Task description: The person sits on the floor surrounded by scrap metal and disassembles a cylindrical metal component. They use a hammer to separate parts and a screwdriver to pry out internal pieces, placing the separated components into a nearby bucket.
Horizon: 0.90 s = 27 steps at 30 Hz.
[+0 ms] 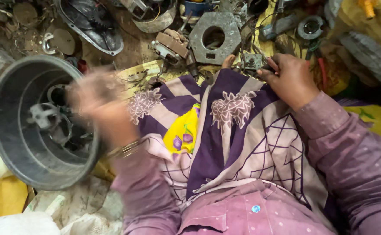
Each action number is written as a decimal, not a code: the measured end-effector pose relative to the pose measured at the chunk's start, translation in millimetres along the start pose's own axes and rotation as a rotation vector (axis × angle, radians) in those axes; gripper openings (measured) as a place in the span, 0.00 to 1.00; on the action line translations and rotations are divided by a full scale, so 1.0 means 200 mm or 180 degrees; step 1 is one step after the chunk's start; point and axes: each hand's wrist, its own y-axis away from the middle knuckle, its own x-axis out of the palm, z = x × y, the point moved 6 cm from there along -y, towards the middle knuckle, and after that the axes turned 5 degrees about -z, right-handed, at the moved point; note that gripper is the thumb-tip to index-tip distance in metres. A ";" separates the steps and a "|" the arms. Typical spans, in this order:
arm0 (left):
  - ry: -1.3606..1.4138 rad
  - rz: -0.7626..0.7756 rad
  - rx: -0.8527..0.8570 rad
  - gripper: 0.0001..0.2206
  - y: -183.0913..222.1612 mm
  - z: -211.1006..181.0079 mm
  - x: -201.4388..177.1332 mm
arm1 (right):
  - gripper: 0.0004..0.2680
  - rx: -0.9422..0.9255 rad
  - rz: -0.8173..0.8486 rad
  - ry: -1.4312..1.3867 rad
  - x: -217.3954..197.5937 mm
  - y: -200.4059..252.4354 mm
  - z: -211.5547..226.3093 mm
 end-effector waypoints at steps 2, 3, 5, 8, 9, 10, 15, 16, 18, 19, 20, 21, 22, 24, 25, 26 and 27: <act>0.0696 0.1660 -0.0257 0.13 0.22 -0.16 0.52 | 0.14 0.0044 0.0006 0.0029 -0.02 0.01 0.00; 0.0701 0.2441 -0.0819 0.14 0.34 -0.18 0.74 | 0.14 0.0197 0.0058 0.0074 -0.03 0.01 -0.01; 0.0062 0.2713 -0.0537 0.14 0.45 -0.26 1.00 | 0.14 0.0511 0.0159 0.0163 -0.06 0.02 -0.06; -0.0051 0.2841 -0.0752 0.14 0.57 -0.21 1.14 | 0.13 0.0487 -0.0309 0.0244 -0.17 0.01 -0.12; 0.0060 0.2875 -0.0891 0.14 0.60 -0.19 1.16 | 0.13 0.0478 -0.0327 0.0255 -0.18 -0.01 -0.14; -0.0036 0.2826 -0.0818 0.15 0.61 -0.17 1.18 | 0.14 0.0468 -0.0346 0.0266 -0.18 -0.04 -0.15; -0.0232 0.2716 -0.0663 0.16 0.67 -0.11 1.22 | 0.13 0.0388 -0.0162 0.0159 -0.01 -0.11 -0.16; -0.0194 0.2712 -0.0631 0.17 0.67 -0.11 1.23 | 0.13 0.0401 -0.0065 0.0311 0.02 -0.11 -0.16; -0.0124 0.2712 -0.0578 0.18 0.67 -0.10 1.24 | 0.12 0.0449 -0.0048 0.0392 0.03 -0.11 -0.18; -0.0135 0.2675 -0.0549 0.18 0.67 -0.09 1.24 | 0.11 0.0478 -0.0136 0.0325 0.01 -0.11 -0.20; -0.0145 0.2638 -0.0521 0.19 0.66 -0.09 1.23 | 0.11 0.0506 -0.0223 0.0259 -0.02 -0.11 -0.21; -0.0160 0.2595 -0.0502 0.19 0.66 -0.09 1.23 | 0.11 0.0499 -0.0252 0.0198 -0.03 -0.11 -0.22; -0.0198 0.2622 -0.0565 0.20 0.66 -0.08 1.23 | 0.11 0.0491 -0.0280 0.0137 -0.04 -0.11 -0.24; -0.0290 0.2679 -0.0697 0.21 0.68 -0.08 1.22 | 0.11 0.0435 -0.0341 0.0094 -0.04 -0.10 -0.26; -0.0379 0.2641 -0.0663 0.19 0.68 -0.08 1.21 | 0.11 0.0383 -0.0383 0.0117 -0.03 -0.10 -0.28; -0.0468 0.2603 -0.0629 0.17 0.67 -0.07 1.21 | 0.11 0.0331 -0.0424 0.0140 -0.02 -0.10 -0.29; -0.0551 0.2560 -0.0593 0.16 0.66 -0.07 1.21 | 0.11 0.0369 -0.0391 0.0232 0.00 -0.11 -0.31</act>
